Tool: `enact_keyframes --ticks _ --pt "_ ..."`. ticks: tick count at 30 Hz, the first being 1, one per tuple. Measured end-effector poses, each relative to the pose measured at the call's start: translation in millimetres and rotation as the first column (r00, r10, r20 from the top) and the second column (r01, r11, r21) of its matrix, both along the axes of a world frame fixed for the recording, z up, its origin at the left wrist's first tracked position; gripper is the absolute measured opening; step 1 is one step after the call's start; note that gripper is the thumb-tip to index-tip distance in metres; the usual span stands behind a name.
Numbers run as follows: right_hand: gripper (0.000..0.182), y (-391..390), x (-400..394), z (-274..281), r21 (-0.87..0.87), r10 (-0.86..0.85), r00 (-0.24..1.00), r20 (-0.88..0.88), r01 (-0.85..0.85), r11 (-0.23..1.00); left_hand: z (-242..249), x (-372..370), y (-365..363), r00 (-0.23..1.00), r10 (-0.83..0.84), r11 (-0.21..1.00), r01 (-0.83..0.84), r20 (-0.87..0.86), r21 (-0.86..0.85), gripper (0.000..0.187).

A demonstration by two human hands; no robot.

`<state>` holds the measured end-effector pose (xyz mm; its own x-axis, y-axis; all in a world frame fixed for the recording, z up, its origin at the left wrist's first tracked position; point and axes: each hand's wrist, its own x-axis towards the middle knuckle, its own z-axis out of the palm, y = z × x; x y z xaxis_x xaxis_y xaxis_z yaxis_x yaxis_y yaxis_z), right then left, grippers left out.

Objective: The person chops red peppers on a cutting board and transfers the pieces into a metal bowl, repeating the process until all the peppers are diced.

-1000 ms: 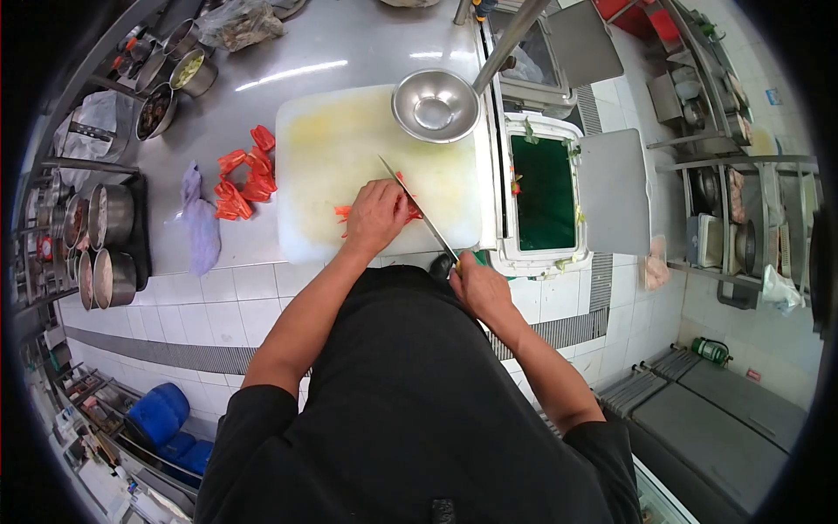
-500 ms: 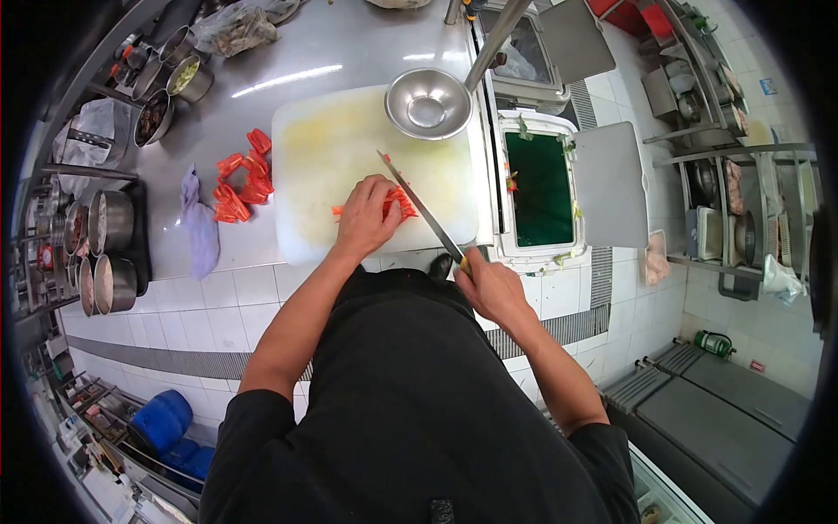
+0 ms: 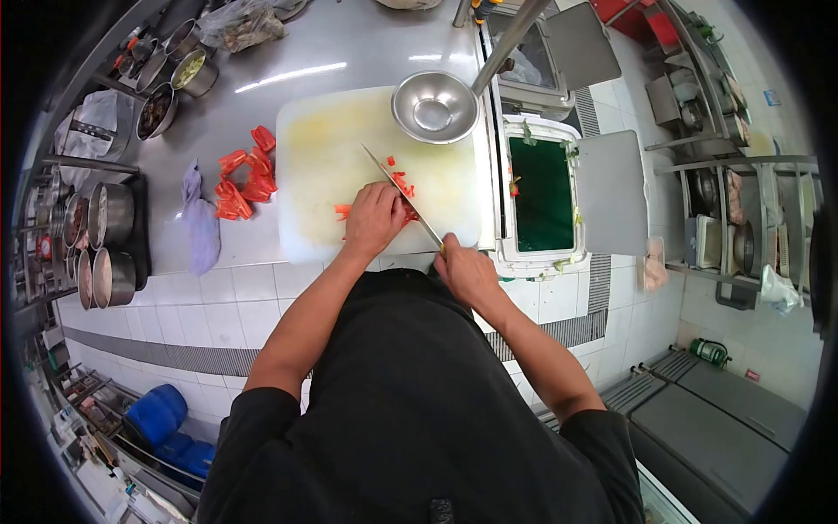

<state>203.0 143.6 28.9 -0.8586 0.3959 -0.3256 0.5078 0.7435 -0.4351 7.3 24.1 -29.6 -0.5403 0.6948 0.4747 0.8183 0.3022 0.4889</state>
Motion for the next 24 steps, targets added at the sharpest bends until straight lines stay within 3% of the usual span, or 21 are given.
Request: enact_keyframes --ticks 3,5,6,15,19,21,24 --pt "0.030 8 -8 3 -0.035 0.041 0.994 -0.101 -0.045 0.998 3 0 -1 1.000 0.008 1.000 -0.008 0.030 0.000 0.015" --pt "0.031 9 -8 8 -0.056 0.009 0.999 -0.045 -0.011 0.998 11 0 -5 0.969 -0.019 1.000 0.014 0.245 0.022 0.017" --pt "0.031 11 -5 14 -0.055 0.007 0.999 -0.045 -0.009 0.998 13 -1 -8 0.969 -0.021 1.000 0.016 0.245 0.022 0.017" --pt "0.031 2 56 79 -0.086 0.040 0.989 0.145 -0.028 0.996 3 0 -7 0.997 -0.004 1.000 0.006 0.078 -0.025 0.018" --pt "0.029 -7 47 32 -0.048 0.023 0.995 0.093 -0.019 0.999 -3 1 -3 1.000 0.026 1.000 -0.026 0.006 0.012 0.017" --pt "0.030 -7 24 1 -0.007 0.025 0.999 -0.039 -0.025 1.000 -3 0 -3 0.999 0.034 0.999 -0.033 -0.009 0.025 0.017" --pt "0.030 1 -12 1 -0.023 0.050 0.997 -0.066 -0.052 0.998 0 1 -4 1.000 0.022 1.000 -0.021 -0.012 0.020 0.017"
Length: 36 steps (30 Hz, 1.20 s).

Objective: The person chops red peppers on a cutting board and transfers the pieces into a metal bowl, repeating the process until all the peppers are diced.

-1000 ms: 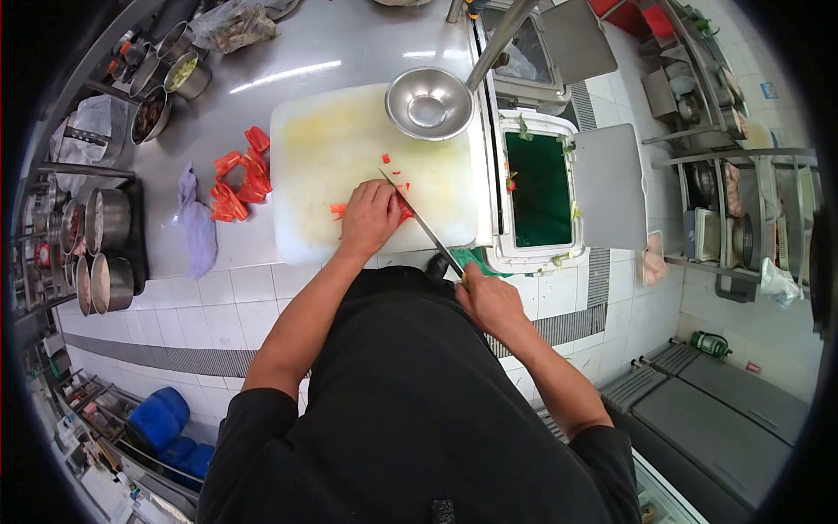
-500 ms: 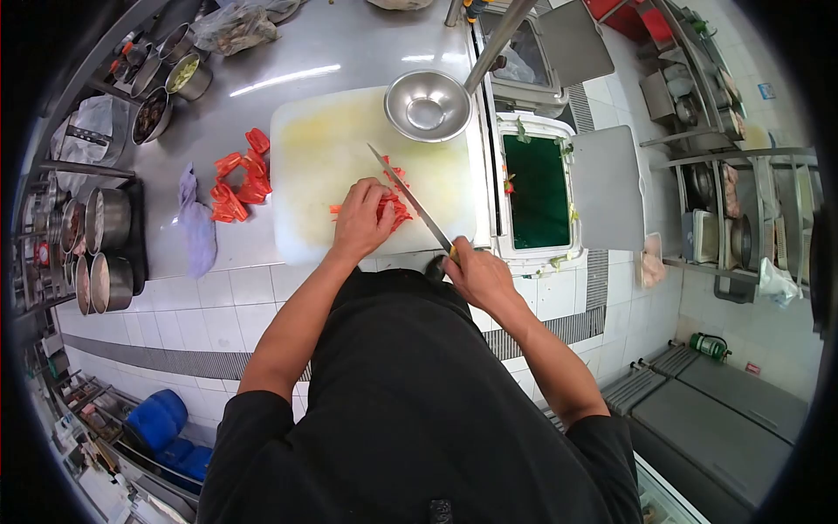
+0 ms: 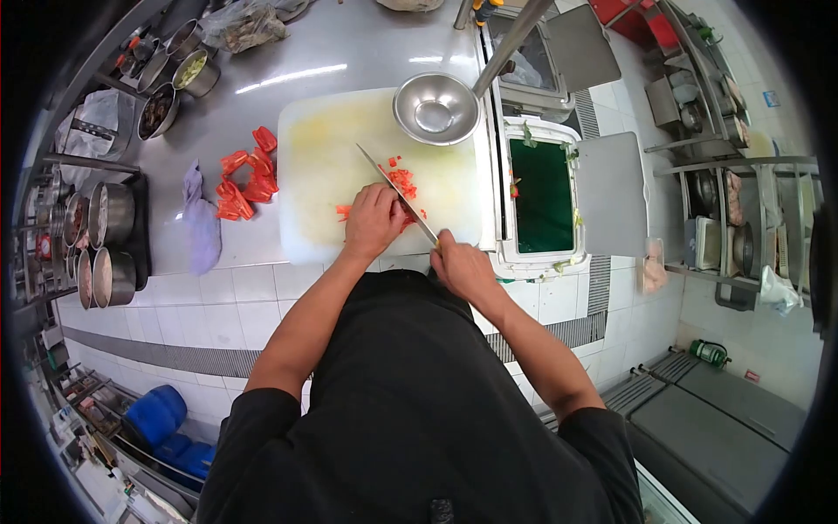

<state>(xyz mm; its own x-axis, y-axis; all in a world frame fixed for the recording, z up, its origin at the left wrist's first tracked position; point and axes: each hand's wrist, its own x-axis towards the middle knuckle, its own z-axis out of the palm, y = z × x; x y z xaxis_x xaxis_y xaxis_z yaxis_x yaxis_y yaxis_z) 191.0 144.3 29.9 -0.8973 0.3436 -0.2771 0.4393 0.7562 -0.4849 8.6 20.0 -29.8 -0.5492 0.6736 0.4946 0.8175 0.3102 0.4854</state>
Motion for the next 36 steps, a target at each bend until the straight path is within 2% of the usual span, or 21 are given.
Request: enact_keyframes --ticks 5,10,12,14,16,18,21,23,25,27,31,34,36 --pt "0.027 9 -1 30 -0.023 -0.014 1.000 0.000 0.014 1.000 19 -1 -10 0.980 -0.022 1.000 0.020 0.200 0.009 0.021" --pt "0.028 3 50 75 -0.048 0.023 0.986 0.165 -0.015 0.999 3 -4 -11 0.993 -0.036 0.999 0.038 0.115 -0.010 0.021" --pt "0.027 -2 62 78 -0.033 0.018 0.984 0.177 -0.012 0.999 0 -5 -10 0.996 -0.034 0.999 0.037 0.086 -0.037 0.021" --pt "0.027 -4 64 67 -0.022 0.011 0.981 0.193 -0.007 1.000 -2 -2 -7 1.000 0.007 1.000 -0.006 0.024 -0.022 0.018" --pt "0.025 -8 56 26 0.023 0.004 0.997 0.072 -0.006 1.000 -6 0 -5 1.000 0.015 1.000 -0.015 0.019 -0.003 0.018" --pt "0.025 -10 31 7 0.037 0.008 0.998 0.056 -0.010 0.999 -5 -2 -6 0.999 0.033 0.999 -0.033 0.001 0.014 0.018" --pt "0.024 -2 -10 3 0.037 0.021 1.000 -0.008 -0.021 0.999 -3 0 -5 1.000 0.018 0.999 -0.018 0.000 0.031 0.018" --pt "0.024 2 -18 9 0.020 0.042 0.997 -0.059 -0.041 0.999 0 -2 -8 0.995 -0.002 0.999 -0.002 0.102 0.035 0.018" --pt "0.029 7 -17 19 -0.004 0.027 0.999 0.030 -0.027 1.000 11 0 -16 0.989 -0.005 0.999 -0.001 0.150 0.037 0.018" --pt "0.027 9 1 41 -0.001 0.041 0.998 0.050 -0.041 0.999 13 1 -16 0.978 -0.014 0.999 0.005 0.208 0.044 0.018" --pt "0.025 2 47 77 -0.048 0.057 0.991 0.120 -0.052 0.997 1 0 -16 0.995 -0.004 1.000 0.004 0.099 0.005 0.020" --pt "0.025 -7 60 64 0.001 0.020 0.987 0.161 -0.021 1.000 -5 -1 -12 0.999 0.011 1.000 -0.011 0.033 -0.014 0.021" --pt "0.025 -9 52 29 0.016 0.017 0.993 0.119 -0.019 1.000 -6 0 -11 1.000 0.027 1.000 -0.027 0.001 -0.008 0.022"
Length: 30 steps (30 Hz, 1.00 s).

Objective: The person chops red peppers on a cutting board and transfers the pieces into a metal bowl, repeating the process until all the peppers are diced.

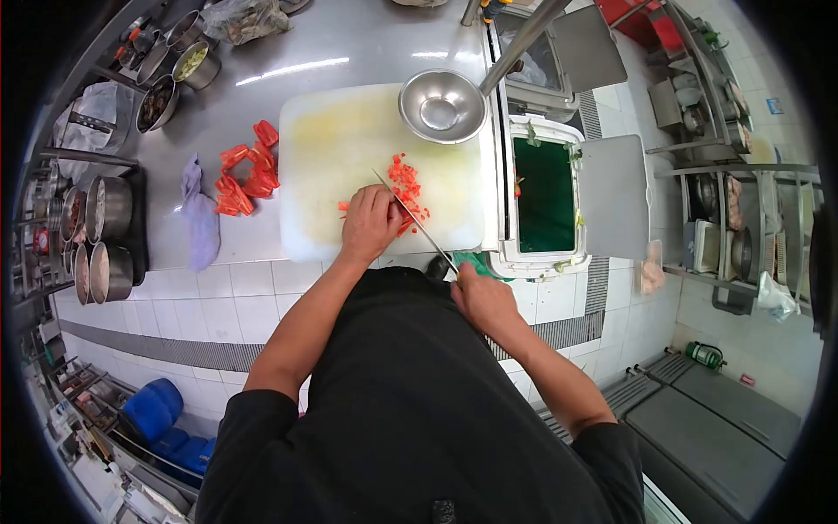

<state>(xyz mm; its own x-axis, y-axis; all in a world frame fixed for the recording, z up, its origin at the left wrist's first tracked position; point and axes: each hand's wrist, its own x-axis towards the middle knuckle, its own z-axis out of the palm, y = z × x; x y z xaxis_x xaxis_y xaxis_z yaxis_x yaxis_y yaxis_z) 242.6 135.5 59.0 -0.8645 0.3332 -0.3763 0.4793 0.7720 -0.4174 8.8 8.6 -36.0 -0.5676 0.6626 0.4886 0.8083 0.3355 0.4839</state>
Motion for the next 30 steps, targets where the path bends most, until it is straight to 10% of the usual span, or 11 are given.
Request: enact_keyframes --ticks 8,21,30 --pt "0.024 8 -73 -15 0.017 0.050 0.980 -0.193 -0.048 0.999 0 -2 -7 0.991 -0.030 0.999 0.026 0.131 0.033 0.026" --pt "0.029 7 9 51 -0.054 0.015 0.998 0.056 -0.012 0.998 17 0 -21 0.979 -0.150 0.989 0.150 0.138 0.010 0.043" --pt "0.026 0 -20 -23 0.018 0.016 0.999 -0.045 -0.015 1.000 4 1 -15 0.995 -0.093 0.994 0.095 0.032 -0.053 0.038"
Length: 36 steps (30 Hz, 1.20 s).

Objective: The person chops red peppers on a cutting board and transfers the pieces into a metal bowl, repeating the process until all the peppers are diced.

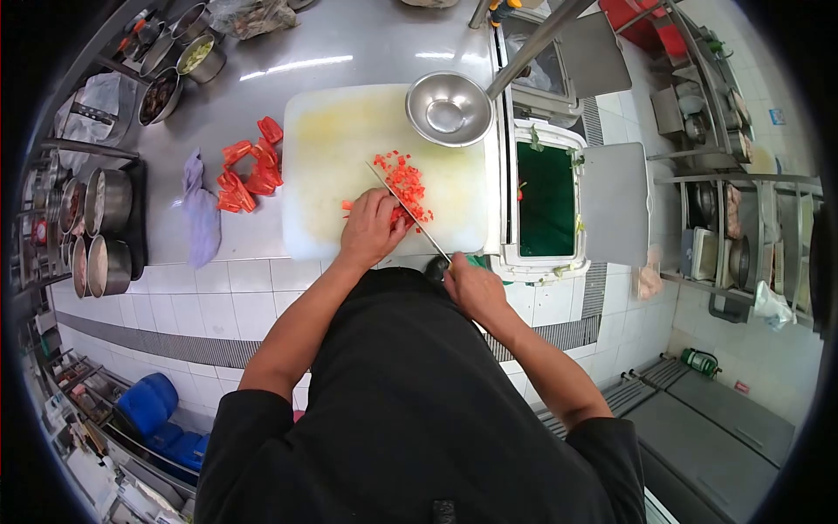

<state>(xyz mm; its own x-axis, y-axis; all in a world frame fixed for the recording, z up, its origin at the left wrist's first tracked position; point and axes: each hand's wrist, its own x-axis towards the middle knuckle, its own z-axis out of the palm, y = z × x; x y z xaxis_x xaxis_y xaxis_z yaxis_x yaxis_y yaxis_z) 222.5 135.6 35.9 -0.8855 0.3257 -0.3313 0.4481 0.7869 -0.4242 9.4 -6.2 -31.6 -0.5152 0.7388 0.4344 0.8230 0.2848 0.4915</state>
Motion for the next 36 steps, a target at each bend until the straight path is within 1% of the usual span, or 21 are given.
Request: enact_keyframes --ticks 2,3,5,6,8,10,11,13,14,16,17,19,22,24,26,30,31,32,34,35,36 --pt "0.026 3 -27 -6 0.014 0.009 0.999 -0.042 -0.009 1.000 0 0 0 1.000 -0.001 1.000 0.001 0.006 -0.005 0.038" --pt "0.026 6 -40 -2 -0.010 0.024 0.998 -0.059 -0.024 1.000 2 2 -1 1.000 -0.006 1.000 0.006 0.003 -0.005 0.038" --pt "0.026 9 -48 9 -0.030 0.041 0.995 -0.088 -0.043 0.999 10 0 -3 0.998 -0.022 0.999 0.021 0.055 0.027 0.037" --pt "0.026 10 -47 16 -0.036 0.043 0.996 -0.082 -0.046 0.998 11 -1 -6 0.999 -0.023 0.999 0.021 0.048 0.026 0.037" --pt "0.026 13 -38 37 -0.040 0.041 0.997 -0.072 -0.044 0.998 11 -1 -9 0.983 -0.024 0.998 0.012 0.181 0.069 0.035" --pt "0.027 12 -15 62 -0.053 0.053 0.997 0.050 -0.051 0.997 8 -1 -7 0.985 -0.021 0.999 0.013 0.168 0.053 0.034" --pt "0.027 10 -2 70 -0.053 0.054 0.997 0.053 -0.052 0.997 7 -2 -7 0.988 -0.017 0.999 0.012 0.151 0.037 0.032" --pt "0.027 8 16 81 -0.060 0.048 0.988 0.145 -0.039 0.997 2 -2 -6 0.992 -0.011 1.000 0.009 0.126 0.016 0.031" --pt "0.027 7 17 75 -0.060 0.047 0.988 0.146 -0.039 0.997 -1 -2 -6 0.995 -0.007 1.000 0.007 0.099 -0.004 0.030" --pt "0.026 1 21 47 -0.048 0.011 0.996 0.088 -0.007 0.999 0 -1 -5 0.996 -0.004 1.000 0.004 0.095 0.002 0.030" --pt "0.026 -1 15 29 -0.047 0.010 0.996 0.087 -0.005 0.999 1 -2 -4 0.997 0.002 1.000 -0.003 0.079 0.014 0.030" --pt "0.025 -2 -12 -1 -0.011 0.012 0.999 -0.046 -0.012 1.000 -1 -1 -3 0.998 0.004 1.000 -0.005 0.070 0.012 0.030" --pt "0.024 4 -50 -1 -0.028 0.044 0.993 -0.107 -0.047 0.999 0 -3 -5 0.997 0.002 1.000 -0.004 0.076 0.021 0.031" --pt "0.024 7 -55 11 -0.029 0.045 0.996 -0.081 -0.047 0.998 4 -3 -7 0.996 0.000 0.999 -0.004 0.092 0.033 0.031" --pt "0.025 10 -51 29 -0.034 0.043 0.998 -0.050 -0.045 0.998 17 -1 -9 0.970 -0.015 0.994 -0.013 0.242 0.113 0.027" --pt "0.026 11 -1 72 -0.056 0.052 0.995 0.088 -0.047 0.997 10 -3 -10 0.979 -0.004 0.996 -0.014 0.203 0.088 0.029" --pt "0.026 10 6 77 -0.079 0.045 0.989 0.140 -0.034 0.996 2 -4 -9 0.989 -0.002 0.998 -0.007 0.148 0.059 0.029" --pt "0.026 7 10 74 -0.080 0.045 0.989 0.142 -0.034 0.996 -5 -5 -8 0.996 -0.002 1.000 -0.001 0.092 0.029 0.028" --pt "0.025 1 18 54 -0.061 0.022 0.991 0.133 -0.014 0.998 -4 -5 -6 0.995 0.003 1.000 -0.005 0.099 0.017 0.027" --pt "0.024 -3 14 40 -0.038 0.022 0.998 0.058 -0.019 0.999 -3 -4 -5 0.995 0.012 1.000 -0.013 0.098 0.007 0.026" --pt "0.024 -5 4 24 -0.038 0.022 0.998 0.056 -0.020 0.999 -4 -5 -5 0.995 0.013 1.000 -0.013 0.096 0.006 0.026"
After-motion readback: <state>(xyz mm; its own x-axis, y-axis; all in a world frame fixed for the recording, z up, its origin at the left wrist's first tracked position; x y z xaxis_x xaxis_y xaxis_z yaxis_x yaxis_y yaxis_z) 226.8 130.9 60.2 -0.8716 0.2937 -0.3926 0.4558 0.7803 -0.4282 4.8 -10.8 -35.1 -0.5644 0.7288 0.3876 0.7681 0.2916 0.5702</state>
